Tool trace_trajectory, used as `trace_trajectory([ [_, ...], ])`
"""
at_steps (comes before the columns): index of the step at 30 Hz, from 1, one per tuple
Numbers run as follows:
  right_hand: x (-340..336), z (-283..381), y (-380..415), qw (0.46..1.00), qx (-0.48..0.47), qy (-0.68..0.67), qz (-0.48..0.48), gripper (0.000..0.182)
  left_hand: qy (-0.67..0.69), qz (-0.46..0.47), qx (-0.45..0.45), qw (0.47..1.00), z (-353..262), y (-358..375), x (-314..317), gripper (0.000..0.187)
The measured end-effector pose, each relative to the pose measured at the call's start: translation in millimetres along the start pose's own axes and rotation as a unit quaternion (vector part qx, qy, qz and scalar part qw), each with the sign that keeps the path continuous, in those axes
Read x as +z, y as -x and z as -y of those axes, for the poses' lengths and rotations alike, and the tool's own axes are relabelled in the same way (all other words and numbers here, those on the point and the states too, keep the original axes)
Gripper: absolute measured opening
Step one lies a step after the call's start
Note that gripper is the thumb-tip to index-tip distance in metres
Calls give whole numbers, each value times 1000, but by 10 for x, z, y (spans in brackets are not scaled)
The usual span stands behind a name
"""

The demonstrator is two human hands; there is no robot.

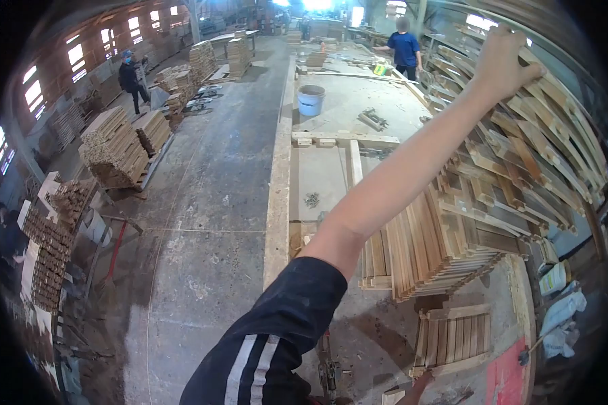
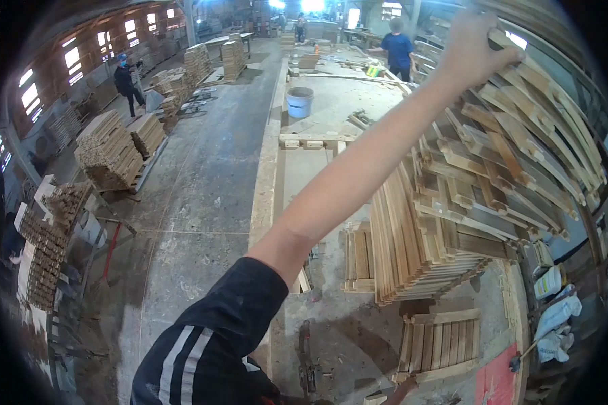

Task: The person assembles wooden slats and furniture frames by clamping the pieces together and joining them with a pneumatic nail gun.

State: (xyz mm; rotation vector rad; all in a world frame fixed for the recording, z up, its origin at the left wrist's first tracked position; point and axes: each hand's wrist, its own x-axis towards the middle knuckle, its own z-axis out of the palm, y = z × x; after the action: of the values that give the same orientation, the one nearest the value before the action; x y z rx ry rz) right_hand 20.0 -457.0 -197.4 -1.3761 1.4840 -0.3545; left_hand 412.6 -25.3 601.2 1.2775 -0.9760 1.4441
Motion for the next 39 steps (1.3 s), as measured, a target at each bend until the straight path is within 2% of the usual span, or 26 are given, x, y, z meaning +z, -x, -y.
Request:
trace_trajectory([
  [2,73,97,166,1000,15,0,-16,32,-21,-96,11,995,33,26,161,39],
  [8,100,208,382,999,27,-2,-41,33,8,-86,-9,996,13,36,152,39],
  [11,99,207,428,998,29,-2,-50,33,6,6,-23,1000,-32,41,16,48],
  [14,95,207,442,998,28,-3,-56,34,-6,-86,-6,996,11,41,149,40],
  [26,104,200,503,996,31,0,-79,35,18,-75,-24,997,9,55,137,43],
  [29,84,201,509,996,29,1,-82,35,5,-29,-36,999,-47,66,44,46],
  [39,79,196,541,996,27,5,-91,36,5,-18,-39,999,-44,53,40,45],
])
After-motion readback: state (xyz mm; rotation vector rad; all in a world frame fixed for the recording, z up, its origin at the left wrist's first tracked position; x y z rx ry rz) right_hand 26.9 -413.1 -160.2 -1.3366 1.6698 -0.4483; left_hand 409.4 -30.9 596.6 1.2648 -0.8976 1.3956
